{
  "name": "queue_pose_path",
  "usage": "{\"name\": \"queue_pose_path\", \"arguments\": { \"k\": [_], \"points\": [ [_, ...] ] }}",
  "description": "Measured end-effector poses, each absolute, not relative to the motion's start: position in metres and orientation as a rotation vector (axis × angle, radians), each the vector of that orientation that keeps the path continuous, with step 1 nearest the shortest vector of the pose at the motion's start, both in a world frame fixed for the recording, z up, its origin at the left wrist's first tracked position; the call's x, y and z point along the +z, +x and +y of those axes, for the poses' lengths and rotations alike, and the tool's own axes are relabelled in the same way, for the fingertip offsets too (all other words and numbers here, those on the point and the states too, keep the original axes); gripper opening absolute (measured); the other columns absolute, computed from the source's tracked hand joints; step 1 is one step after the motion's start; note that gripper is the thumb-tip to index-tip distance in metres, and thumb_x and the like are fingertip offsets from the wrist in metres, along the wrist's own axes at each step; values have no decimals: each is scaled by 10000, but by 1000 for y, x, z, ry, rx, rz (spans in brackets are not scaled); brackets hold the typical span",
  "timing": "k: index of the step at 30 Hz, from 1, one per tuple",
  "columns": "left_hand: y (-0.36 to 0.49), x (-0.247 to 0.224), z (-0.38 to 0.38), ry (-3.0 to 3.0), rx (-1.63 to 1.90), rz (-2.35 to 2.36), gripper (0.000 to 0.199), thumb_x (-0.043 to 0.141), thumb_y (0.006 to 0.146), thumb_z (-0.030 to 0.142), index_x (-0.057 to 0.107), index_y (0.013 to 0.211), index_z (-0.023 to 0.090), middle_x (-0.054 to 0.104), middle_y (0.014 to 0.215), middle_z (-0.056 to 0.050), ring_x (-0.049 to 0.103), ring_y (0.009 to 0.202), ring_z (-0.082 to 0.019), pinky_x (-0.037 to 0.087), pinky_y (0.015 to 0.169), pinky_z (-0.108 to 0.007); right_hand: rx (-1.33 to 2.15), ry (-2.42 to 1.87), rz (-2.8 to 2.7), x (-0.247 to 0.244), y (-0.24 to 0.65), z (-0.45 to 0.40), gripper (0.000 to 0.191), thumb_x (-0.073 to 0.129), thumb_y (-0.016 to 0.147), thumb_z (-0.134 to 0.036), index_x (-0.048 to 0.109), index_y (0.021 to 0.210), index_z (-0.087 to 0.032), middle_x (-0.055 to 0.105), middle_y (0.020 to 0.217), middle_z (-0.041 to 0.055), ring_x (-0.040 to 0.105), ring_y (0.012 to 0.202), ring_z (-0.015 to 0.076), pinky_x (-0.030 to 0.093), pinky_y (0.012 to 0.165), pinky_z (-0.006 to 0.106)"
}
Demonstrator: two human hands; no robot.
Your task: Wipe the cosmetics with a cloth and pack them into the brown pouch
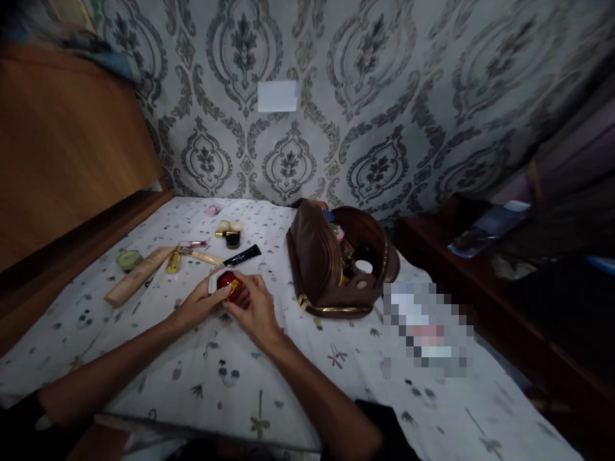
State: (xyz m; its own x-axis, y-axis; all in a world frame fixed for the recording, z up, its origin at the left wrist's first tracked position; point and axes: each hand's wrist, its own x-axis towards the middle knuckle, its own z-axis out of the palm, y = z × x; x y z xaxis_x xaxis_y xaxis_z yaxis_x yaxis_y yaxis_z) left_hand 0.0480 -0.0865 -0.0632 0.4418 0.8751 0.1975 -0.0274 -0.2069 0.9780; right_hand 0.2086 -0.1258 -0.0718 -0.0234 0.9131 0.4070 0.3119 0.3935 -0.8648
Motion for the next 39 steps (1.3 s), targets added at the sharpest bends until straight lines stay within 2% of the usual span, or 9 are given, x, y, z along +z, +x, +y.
{"name": "queue_pose_path", "arguments": {
  "k": [4, 9, 14, 18, 25, 28, 33, 35, 39],
  "points": [
    [44, -59, -87, 1692, 961, 811, 505, 600, 910, 419, 502, 1346, 181, 611, 1307, -90, 553, 1219, -258, 392, 1096, -390, 663, -1108, -1606, -74, 208, -126, 593, 710, 740, -176, 549, 1307, -239, 550, 1062, 65, 584, 707, 150, 551, 659, 316],
    [45, -58, -90, 1697, 993, 816, 471, 551, 928, 458, 540, 1294, 162, 621, 1293, -101, 555, 1215, -256, 388, 1101, -385, 587, -1258, -1620, -73, 206, -128, 682, 720, 728, -234, 465, 1360, -206, 643, 1065, 67, 626, 782, 189, 556, 769, 361],
    [47, -58, -90, 1759, 992, 908, 467, 499, 942, 495, 572, 1238, 142, 668, 1183, -98, 600, 1109, -255, 431, 1041, -397, 600, -1297, -1587, -67, 206, -132, 477, 708, 757, -303, 554, 1193, -187, 680, 1012, 55, 655, 840, 206, 543, 814, 360],
    [48, -56, -93, 1833, 971, 969, 445, 450, 965, 484, 575, 1218, 141, 683, 1130, -94, 621, 1026, -244, 473, 973, -390, 573, -1233, -1558, -71, 206, -130, 467, 709, 748, -263, 566, 1189, -198, 676, 1060, 62, 654, 908, 211, 542, 835, 350],
    [51, -55, -94, 1906, 1000, 1009, 472, 410, 983, 493, 546, 1272, 145, 638, 1264, -120, 586, 1163, -255, 420, 1074, -416, 513, -1229, -1511, -69, 208, -128, 479, 723, 721, -229, 612, 1186, -198, 682, 1082, 78, 652, 961, 230, 545, 876, 367],
    [48, -58, -96, 1951, 963, 1037, 568, 419, 975, 518, 464, 1394, 138, 554, 1403, -149, 499, 1312, -283, 349, 1148, -451, 536, -1254, -1466, -67, 210, -127, 451, 705, 729, -258, 636, 1171, -197, 694, 1076, 86, 661, 960, 236, 546, 875, 377],
    [42, -59, -101, 2036, 801, 1030, 668, 371, 976, 569, 348, 1521, 185, 314, 1601, -103, 177, 1507, -329, 192, 1220, -522, 688, -1266, -1336, -71, 213, -121, 489, 674, 682, -243, 649, 1165, -178, 717, 1067, 91, 678, 930, 238, 562, 821, 371],
    [42, -57, -102, 2058, 812, 1005, 614, 312, 1005, 523, 361, 1519, 191, 339, 1591, -90, 205, 1503, -305, 192, 1227, -502, 783, -1241, -1279, -71, 213, -120, 478, 681, 674, -274, 655, 1140, -173, 733, 1001, 79, 687, 876, 230, 569, 779, 356],
    [45, -56, -98, 2121, 914, 914, 543, 345, 1014, 415, 414, 1489, 163, 461, 1516, -118, 412, 1412, -262, 300, 1197, -444, 963, -1169, -1163, -68, 214, -120, 459, 742, 643, -357, 662, 1052, -167, 743, 930, 77, 696, 796, 224, 572, 733, 348]
  ]
}}
